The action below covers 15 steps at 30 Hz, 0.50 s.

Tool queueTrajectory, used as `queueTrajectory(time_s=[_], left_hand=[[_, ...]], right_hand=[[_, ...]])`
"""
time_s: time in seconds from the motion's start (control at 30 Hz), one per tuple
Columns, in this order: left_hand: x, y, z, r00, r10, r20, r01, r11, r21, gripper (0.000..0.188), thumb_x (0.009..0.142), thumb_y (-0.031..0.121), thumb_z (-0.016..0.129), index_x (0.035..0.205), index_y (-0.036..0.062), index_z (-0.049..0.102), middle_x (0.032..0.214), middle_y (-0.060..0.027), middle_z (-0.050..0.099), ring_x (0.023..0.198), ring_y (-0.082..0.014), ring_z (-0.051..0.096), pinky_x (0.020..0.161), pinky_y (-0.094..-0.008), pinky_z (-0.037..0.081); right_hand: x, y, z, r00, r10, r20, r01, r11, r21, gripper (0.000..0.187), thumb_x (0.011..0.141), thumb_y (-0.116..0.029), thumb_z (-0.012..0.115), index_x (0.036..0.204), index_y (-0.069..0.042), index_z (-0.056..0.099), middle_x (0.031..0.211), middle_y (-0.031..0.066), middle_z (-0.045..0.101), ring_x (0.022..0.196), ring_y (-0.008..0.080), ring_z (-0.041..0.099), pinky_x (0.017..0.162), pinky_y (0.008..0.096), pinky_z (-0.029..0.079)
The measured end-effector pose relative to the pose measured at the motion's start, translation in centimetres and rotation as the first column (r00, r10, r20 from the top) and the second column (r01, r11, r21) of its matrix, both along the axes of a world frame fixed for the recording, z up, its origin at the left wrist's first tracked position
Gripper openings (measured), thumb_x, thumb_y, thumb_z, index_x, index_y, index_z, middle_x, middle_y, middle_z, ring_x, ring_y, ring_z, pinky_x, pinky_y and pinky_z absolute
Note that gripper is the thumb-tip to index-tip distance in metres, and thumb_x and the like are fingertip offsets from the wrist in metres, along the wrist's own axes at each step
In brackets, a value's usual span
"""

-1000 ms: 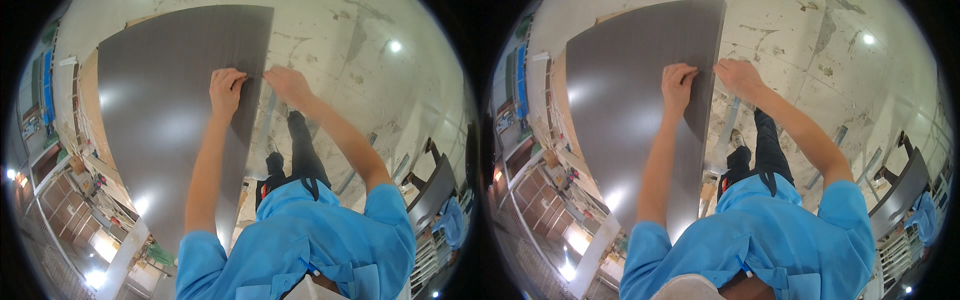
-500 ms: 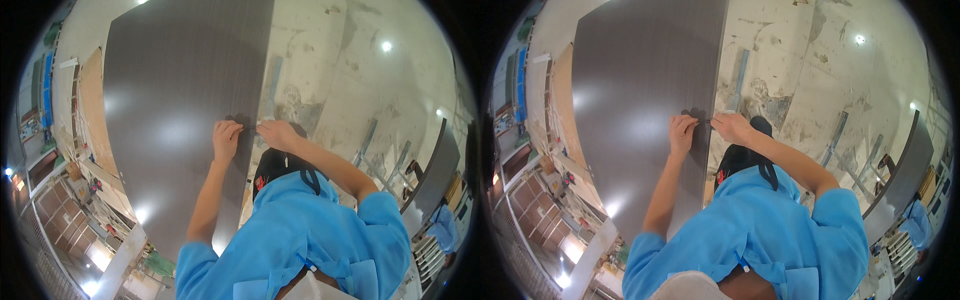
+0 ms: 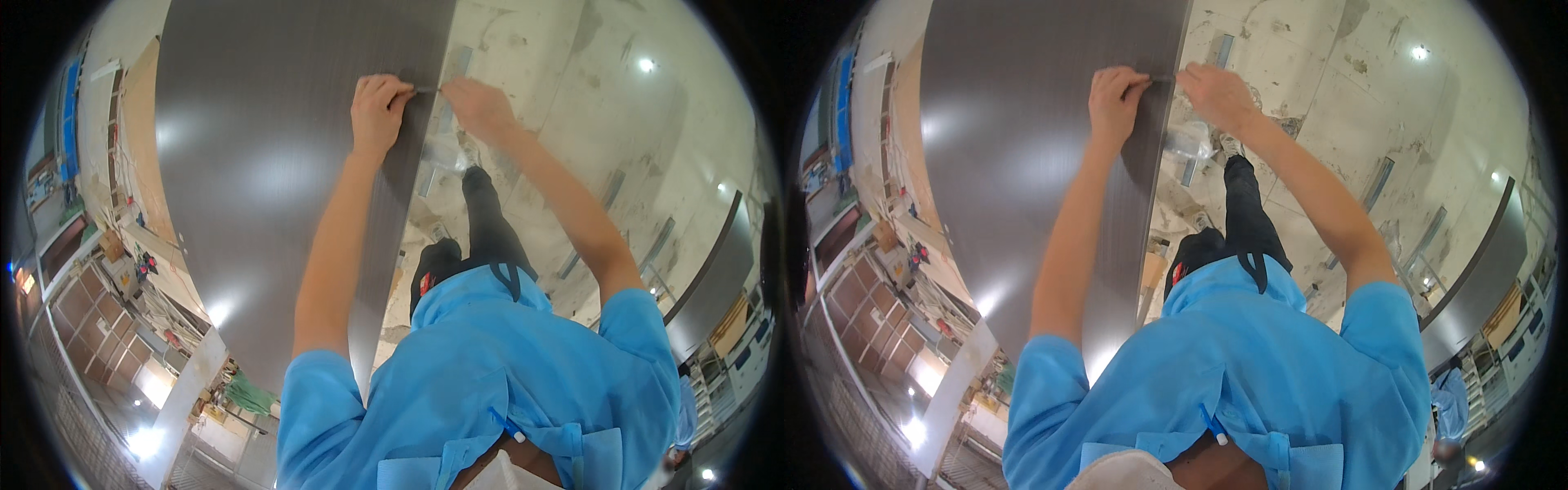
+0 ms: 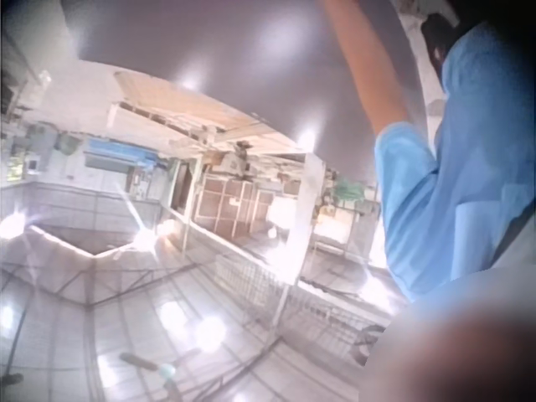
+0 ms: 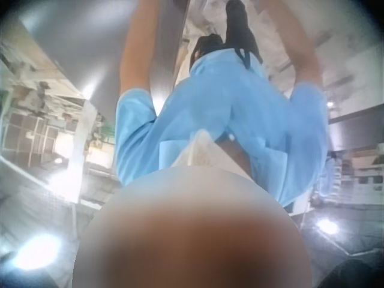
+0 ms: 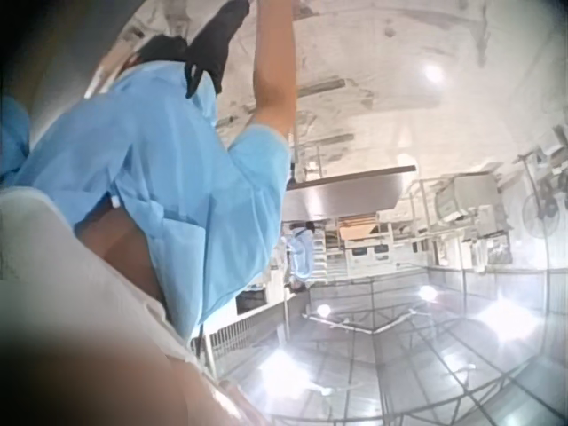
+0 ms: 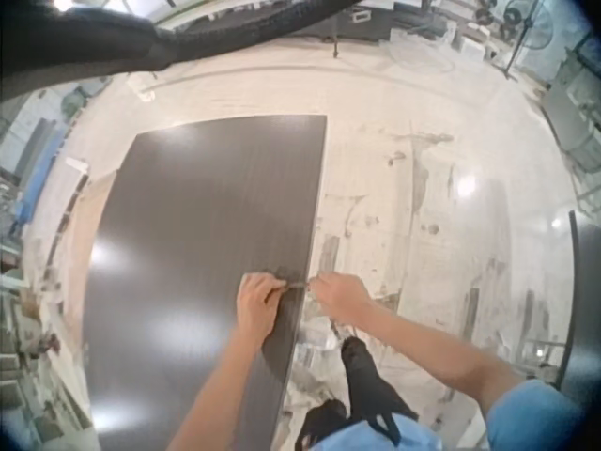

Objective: The person scrapes the surface of a large dark panel with a small metal tool, moving along the edges and across the face. They reposition the panel and continue scraping different sections, occasionally pausing to adjust their grip or stance.

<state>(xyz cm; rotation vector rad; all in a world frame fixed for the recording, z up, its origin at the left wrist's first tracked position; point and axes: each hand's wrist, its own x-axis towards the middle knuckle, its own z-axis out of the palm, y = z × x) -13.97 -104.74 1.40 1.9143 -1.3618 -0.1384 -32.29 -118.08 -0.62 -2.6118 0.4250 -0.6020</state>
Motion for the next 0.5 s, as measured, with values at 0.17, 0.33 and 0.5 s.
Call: queueTrajectory(time_s=[0.17, 0.33, 0.5], left_hand=[[-3.9, 12.7, -0.4, 0.999, 0.030, -0.020, -0.030, 0.999, 0.041, 0.014, 0.084, 0.004, 0.084, 0.097, 0.0093, 0.080, 0.099, -0.0028, 0.074, 0.101, -0.0285, 0.065, 0.086, -0.0415, 0.055], [-7.8, 25.9, -0.8, 0.999, 0.002, -0.038, -0.003, 1.000, -0.017, 0.013, 0.084, 0.005, 0.084, 0.096, 0.0085, 0.079, 0.099, -0.0035, 0.074, 0.099, -0.0289, 0.065, 0.086, -0.0415, 0.054], [-11.6, 39.7, -1.5, 0.999, -0.002, -0.039, 0.003, 0.999, 0.036, 0.015, 0.083, 0.004, 0.084, 0.097, 0.0086, 0.079, 0.099, -0.0054, 0.074, 0.099, -0.0306, 0.066, 0.087, -0.0414, 0.054]], right_hand=[[-3.8, 11.4, -0.1, 0.996, 0.088, -0.017, -0.087, 0.994, 0.063, 0.017, 0.091, -0.008, 0.069, 0.108, -0.005, 0.068, 0.093, 0.0094, 0.065, 0.085, 0.0284, 0.071, 0.068, 0.0394, 0.059], [-8.0, 24.8, -0.2, 0.994, 0.097, -0.041, -0.096, 0.995, 0.028, 0.022, 0.085, -0.008, 0.068, 0.107, -0.004, 0.067, 0.097, 0.0094, 0.064, 0.085, 0.0290, 0.071, 0.070, 0.0394, 0.060], [-12.1, 38.4, -1.2, 0.993, 0.118, -0.018, -0.117, 0.989, 0.086, 0.023, 0.085, -0.009, 0.068, 0.107, -0.003, 0.067, 0.098, 0.0102, 0.064, 0.086, 0.0294, 0.071, 0.070, 0.0402, 0.060]])
